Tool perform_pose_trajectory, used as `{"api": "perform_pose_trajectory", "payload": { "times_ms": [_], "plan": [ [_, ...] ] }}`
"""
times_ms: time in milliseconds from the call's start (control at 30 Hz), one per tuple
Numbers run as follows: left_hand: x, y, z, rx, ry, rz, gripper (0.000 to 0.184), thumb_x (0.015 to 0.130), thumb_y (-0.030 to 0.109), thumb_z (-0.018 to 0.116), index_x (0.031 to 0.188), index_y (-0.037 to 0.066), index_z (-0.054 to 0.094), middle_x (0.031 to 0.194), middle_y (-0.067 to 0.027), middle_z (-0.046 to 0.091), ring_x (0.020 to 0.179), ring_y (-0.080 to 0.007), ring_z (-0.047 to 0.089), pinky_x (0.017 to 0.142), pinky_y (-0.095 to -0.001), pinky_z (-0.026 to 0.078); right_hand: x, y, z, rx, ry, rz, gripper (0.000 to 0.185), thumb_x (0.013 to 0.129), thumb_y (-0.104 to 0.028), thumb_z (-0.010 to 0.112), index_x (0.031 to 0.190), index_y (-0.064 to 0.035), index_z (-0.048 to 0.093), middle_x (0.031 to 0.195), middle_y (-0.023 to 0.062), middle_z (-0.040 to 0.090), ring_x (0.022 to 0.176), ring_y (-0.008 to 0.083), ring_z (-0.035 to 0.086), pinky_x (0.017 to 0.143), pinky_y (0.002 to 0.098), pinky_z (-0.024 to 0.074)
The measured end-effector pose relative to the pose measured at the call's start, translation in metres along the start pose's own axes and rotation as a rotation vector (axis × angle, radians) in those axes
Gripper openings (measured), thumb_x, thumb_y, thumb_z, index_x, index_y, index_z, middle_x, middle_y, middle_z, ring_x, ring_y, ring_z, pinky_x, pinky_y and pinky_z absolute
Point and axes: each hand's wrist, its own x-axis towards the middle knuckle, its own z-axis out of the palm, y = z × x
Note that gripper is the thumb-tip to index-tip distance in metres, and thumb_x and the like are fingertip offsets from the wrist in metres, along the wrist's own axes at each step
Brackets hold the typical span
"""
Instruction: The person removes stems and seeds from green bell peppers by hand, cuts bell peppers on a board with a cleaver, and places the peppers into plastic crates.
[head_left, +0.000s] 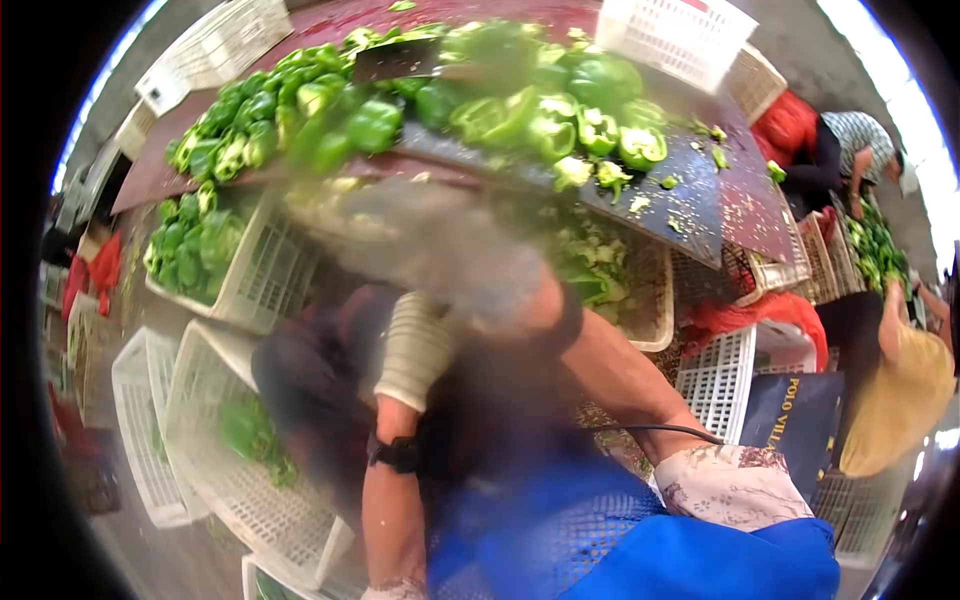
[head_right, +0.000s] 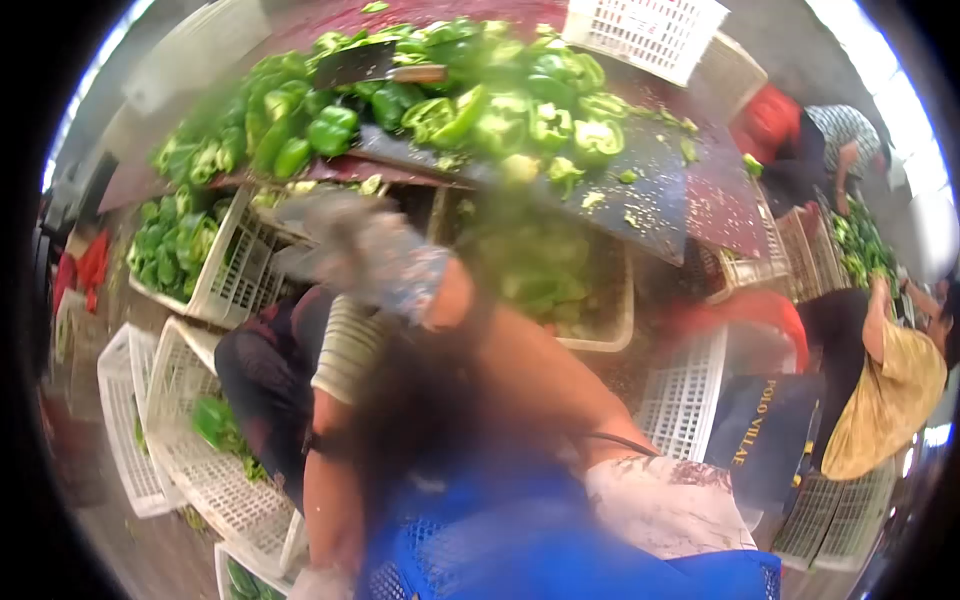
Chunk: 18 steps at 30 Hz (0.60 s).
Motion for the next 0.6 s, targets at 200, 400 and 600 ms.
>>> {"api": "perform_pose_trajectory", "payload": {
  "times_ms": [200, 400, 600],
  "plan": [
    [0.007, 0.016, -0.004, -0.294, -0.714, 0.252, 0.019, 0.09, 0.008, 0.057, 0.101, -0.001, 0.07, 0.079, -0.002, 0.066, 0.071, -0.0092, 0.057, 0.066, -0.0238, 0.046, 0.009, 0.074, -0.087, -0.744, -0.4, 0.602, 0.032, 0.086, -0.014, 0.062, 0.118, -0.0069, 0.062, 0.115, 0.0132, 0.057, 0.091, 0.0264, 0.06, 0.088, 0.0373, 0.049],
    [0.018, 0.035, 0.038, -0.237, -0.748, 0.338, 0.018, 0.09, 0.011, 0.06, 0.098, 0.001, 0.071, 0.077, -0.0009, 0.065, 0.069, -0.0077, 0.057, 0.061, -0.023, 0.046, -0.032, 0.092, -0.104, -0.824, -0.325, 0.254, 0.03, 0.083, -0.015, 0.068, 0.112, -0.0095, 0.068, 0.104, 0.0125, 0.061, 0.093, 0.0287, 0.06, 0.091, 0.0411, 0.0487],
    [0.03, 0.059, 0.065, -0.246, -0.766, 0.346, 0.016, 0.091, 0.013, 0.062, 0.099, 0.002, 0.071, 0.079, -0.0013, 0.067, 0.068, -0.007, 0.057, 0.058, -0.0218, 0.046, -0.05, 0.136, -0.118, -0.727, -0.078, 0.257, 0.026, 0.086, -0.024, 0.07, 0.105, -0.0059, 0.069, 0.094, 0.0139, 0.063, 0.096, 0.0309, 0.06, 0.088, 0.0427, 0.0495]
  ]
}}
